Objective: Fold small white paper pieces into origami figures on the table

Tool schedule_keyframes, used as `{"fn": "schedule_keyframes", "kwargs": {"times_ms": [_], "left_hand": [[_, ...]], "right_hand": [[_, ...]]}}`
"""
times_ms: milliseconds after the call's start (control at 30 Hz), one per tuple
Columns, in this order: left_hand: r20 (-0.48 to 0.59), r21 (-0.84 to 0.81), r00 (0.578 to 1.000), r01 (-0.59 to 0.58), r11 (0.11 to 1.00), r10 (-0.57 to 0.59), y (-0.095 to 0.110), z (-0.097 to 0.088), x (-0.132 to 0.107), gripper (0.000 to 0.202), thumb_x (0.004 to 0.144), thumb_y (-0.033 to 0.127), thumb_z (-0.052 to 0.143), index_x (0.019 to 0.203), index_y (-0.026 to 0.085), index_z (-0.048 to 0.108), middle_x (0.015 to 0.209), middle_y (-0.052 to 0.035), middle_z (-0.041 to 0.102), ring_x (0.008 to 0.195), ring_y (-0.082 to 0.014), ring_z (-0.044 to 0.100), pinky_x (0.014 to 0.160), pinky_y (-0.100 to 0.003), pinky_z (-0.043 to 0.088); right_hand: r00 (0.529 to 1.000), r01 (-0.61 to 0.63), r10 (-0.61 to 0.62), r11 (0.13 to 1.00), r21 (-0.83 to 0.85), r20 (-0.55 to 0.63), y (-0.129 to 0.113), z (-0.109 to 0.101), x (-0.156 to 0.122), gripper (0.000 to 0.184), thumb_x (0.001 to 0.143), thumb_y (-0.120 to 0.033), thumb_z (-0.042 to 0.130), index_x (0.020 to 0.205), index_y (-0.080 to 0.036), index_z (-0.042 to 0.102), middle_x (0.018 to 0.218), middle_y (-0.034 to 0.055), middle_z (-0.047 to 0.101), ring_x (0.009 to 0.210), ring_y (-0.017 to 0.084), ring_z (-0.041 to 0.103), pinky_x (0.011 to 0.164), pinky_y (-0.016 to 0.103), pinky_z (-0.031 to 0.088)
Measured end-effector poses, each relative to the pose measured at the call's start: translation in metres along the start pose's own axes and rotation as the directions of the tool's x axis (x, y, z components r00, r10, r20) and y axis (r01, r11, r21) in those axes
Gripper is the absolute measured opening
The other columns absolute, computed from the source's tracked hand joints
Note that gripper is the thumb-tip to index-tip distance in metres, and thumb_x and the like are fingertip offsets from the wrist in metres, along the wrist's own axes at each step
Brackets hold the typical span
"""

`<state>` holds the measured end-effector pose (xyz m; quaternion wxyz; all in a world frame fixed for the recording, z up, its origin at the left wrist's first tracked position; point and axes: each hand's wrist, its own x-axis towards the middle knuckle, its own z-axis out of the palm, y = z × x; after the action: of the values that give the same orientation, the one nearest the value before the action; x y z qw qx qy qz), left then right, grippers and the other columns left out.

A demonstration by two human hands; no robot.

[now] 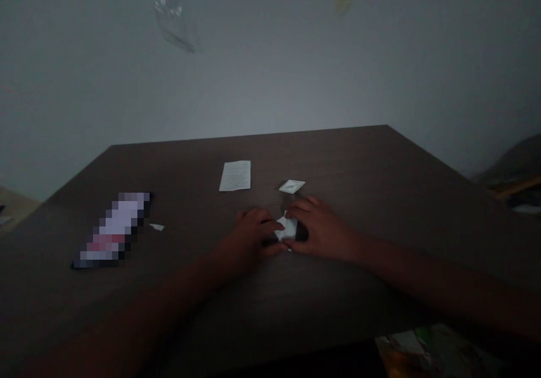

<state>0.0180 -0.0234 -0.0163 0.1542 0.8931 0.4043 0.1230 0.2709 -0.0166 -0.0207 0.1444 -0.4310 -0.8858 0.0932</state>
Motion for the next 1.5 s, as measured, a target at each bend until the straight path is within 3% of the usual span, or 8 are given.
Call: {"fn": "schedule_keyframes", "kwargs": {"times_ms": [333, 433, 567, 700, 933, 1133, 1267, 1500], "left_hand": [[0.004, -0.039, 1.000, -0.027, 0.999, 0.027, -0.010, -0.006, 0.003, 0.020, 0.113, 0.022, 0.066, 0.119, 0.026, 0.086, 0.120, -0.0053, 0.080, 0.116, -0.0278, 0.073, 0.114, -0.047, 0.053], [-0.007, -0.008, 1.000, -0.005, 1.000, 0.005, -0.011, -0.004, 0.005, 0.018, 0.112, 0.022, 0.069, 0.120, 0.025, 0.084, 0.123, -0.0043, 0.080, 0.121, -0.0276, 0.072, 0.115, -0.045, 0.052], [0.019, -0.002, 1.000, -0.010, 1.000, 0.010, -0.017, -0.001, 0.007, 0.016, 0.110, 0.027, 0.076, 0.123, 0.024, 0.084, 0.129, -0.0064, 0.078, 0.127, -0.0298, 0.069, 0.118, -0.051, 0.049], [0.033, -0.006, 0.999, -0.038, 0.999, 0.038, -0.024, 0.002, 0.009, 0.017, 0.111, 0.028, 0.075, 0.124, 0.024, 0.085, 0.130, -0.0072, 0.078, 0.128, -0.0300, 0.067, 0.119, -0.053, 0.048], [0.042, -0.005, 0.999, -0.025, 1.000, 0.025, -0.023, 0.004, 0.011, 0.015, 0.107, 0.029, 0.081, 0.121, 0.026, 0.087, 0.129, -0.0083, 0.079, 0.127, -0.0323, 0.067, 0.115, -0.055, 0.047], [0.020, 0.017, 0.999, -0.044, 0.999, 0.043, -0.015, 0.002, 0.008, 0.016, 0.109, 0.025, 0.079, 0.124, 0.023, 0.086, 0.128, -0.0098, 0.080, 0.126, -0.0330, 0.068, 0.113, -0.053, 0.047], [-0.016, 0.027, 0.996, -0.083, 0.996, 0.083, -0.015, 0.006, 0.008, 0.017, 0.111, 0.025, 0.076, 0.125, 0.023, 0.085, 0.129, -0.0087, 0.080, 0.127, -0.0318, 0.068, 0.114, -0.052, 0.047], [-0.067, 0.019, 0.989, -0.134, 0.991, 0.135, -0.028, 0.017, 0.010, 0.016, 0.111, 0.032, 0.077, 0.123, 0.026, 0.085, 0.125, -0.0073, 0.080, 0.124, -0.0309, 0.068, 0.113, -0.052, 0.048]], "right_hand": [[0.999, -0.003, 0.003, 1.000, -0.008, 0.054, -0.002, -0.003, 0.004, 0.074, 0.089, -0.066, 0.097, 0.142, -0.019, 0.078, 0.147, 0.0178, 0.074, 0.136, 0.041, 0.066, 0.118, 0.060, 0.054], [0.999, 0.020, -0.021, 0.999, 0.046, 0.026, 0.006, -0.002, 0.008, 0.061, 0.094, -0.062, 0.095, 0.135, -0.020, 0.081, 0.146, 0.0168, 0.075, 0.137, 0.039, 0.066, 0.119, 0.057, 0.052], [1.000, 0.023, -0.020, 0.987, 0.157, -0.018, 0.020, 0.005, 0.015, 0.027, 0.110, -0.040, 0.080, 0.127, -0.019, 0.081, 0.136, 0.0146, 0.080, 0.136, 0.032, 0.069, 0.117, 0.050, 0.051], [0.991, -0.046, 0.070, 0.979, 0.196, -0.114, 0.033, 0.019, 0.022, 0.014, 0.101, -0.028, 0.087, 0.112, -0.023, 0.080, 0.125, 0.0108, 0.082, 0.122, 0.031, 0.073, 0.109, 0.047, 0.054], [0.971, -0.105, 0.142, 0.976, 0.190, -0.193, 0.048, 0.029, 0.034, 0.010, 0.100, -0.028, 0.085, 0.103, -0.024, 0.077, 0.111, 0.0097, 0.079, 0.107, 0.031, 0.072, 0.100, 0.045, 0.055], [0.975, -0.075, 0.107, 0.984, 0.163, -0.196, 0.047, 0.027, 0.029, 0.015, 0.110, -0.033, 0.074, 0.098, -0.024, 0.076, 0.109, 0.0107, 0.078, 0.109, 0.031, 0.071, 0.102, 0.048, 0.054], [0.985, -0.028, 0.055, 0.986, 0.166, -0.161, 0.047, 0.026, 0.025, 0.018, 0.106, -0.039, 0.080, 0.095, -0.025, 0.074, 0.109, 0.0104, 0.078, 0.109, 0.032, 0.071, 0.100, 0.047, 0.054], [0.987, -0.061, 0.110, 0.935, 0.349, -0.121, 0.050, 0.020, 0.027, 0.026, 0.092, -0.035, 0.093, 0.088, -0.027, 0.069, 0.101, 0.0072, 0.076, 0.105, 0.031, 0.070, 0.100, 0.048, 0.053]]}}
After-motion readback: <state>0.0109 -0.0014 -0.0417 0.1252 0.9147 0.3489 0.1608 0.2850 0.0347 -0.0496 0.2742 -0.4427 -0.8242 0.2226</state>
